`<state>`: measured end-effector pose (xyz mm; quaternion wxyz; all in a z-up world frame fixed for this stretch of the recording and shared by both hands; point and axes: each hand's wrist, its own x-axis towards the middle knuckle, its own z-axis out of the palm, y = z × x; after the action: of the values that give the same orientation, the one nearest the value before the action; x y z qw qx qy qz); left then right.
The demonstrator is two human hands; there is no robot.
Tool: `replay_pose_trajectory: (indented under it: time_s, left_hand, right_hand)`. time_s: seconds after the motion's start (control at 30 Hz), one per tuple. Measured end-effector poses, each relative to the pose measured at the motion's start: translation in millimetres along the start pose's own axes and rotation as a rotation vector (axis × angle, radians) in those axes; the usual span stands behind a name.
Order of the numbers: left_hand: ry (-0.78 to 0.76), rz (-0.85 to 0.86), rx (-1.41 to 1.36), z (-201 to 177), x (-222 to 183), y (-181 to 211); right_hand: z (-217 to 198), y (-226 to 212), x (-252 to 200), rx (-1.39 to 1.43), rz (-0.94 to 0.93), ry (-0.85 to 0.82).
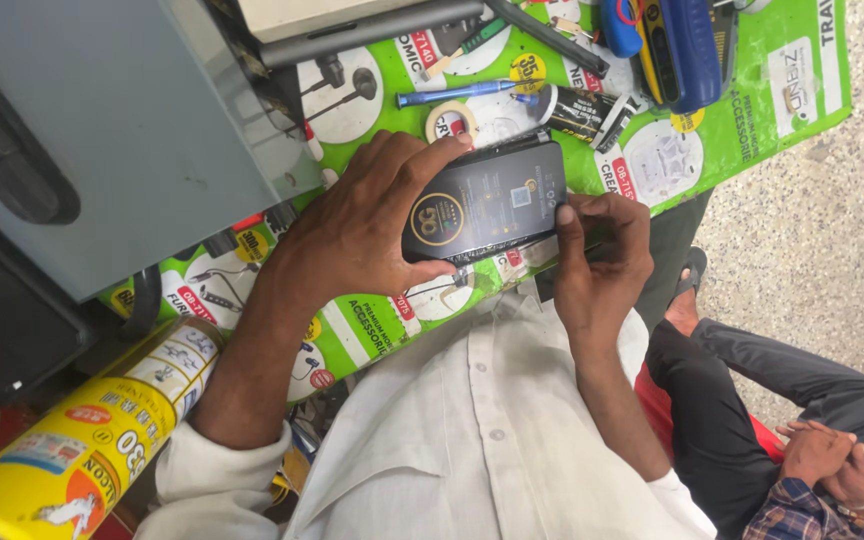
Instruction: The person holds a smartphone and repeatedly turns it over to inspect the screen, back, and edges. They use a small tool to probe the device's seams and buttons, then wipe the screen with a white cloth. The person continues to rotate and examine the phone from multiple angles.
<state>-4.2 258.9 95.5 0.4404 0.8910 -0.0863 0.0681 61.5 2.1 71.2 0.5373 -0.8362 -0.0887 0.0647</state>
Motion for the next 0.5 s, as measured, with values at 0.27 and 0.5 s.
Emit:
replay_pose_trajectory:
  time_s: [0.27, 0.5]
  left_hand:
    - [0.006, 0.011, -0.003, -0.3, -1.1, 0.2]
    - [0.012, 0.022, -0.002, -0.8, -0.9, -0.6]
  right_hand:
    - [-0.8, -1.5, 3.1, -0.096, -0.039, -0.066]
    - [1.8, -2.2, 2.0, -0.187, -0.091, -0.035]
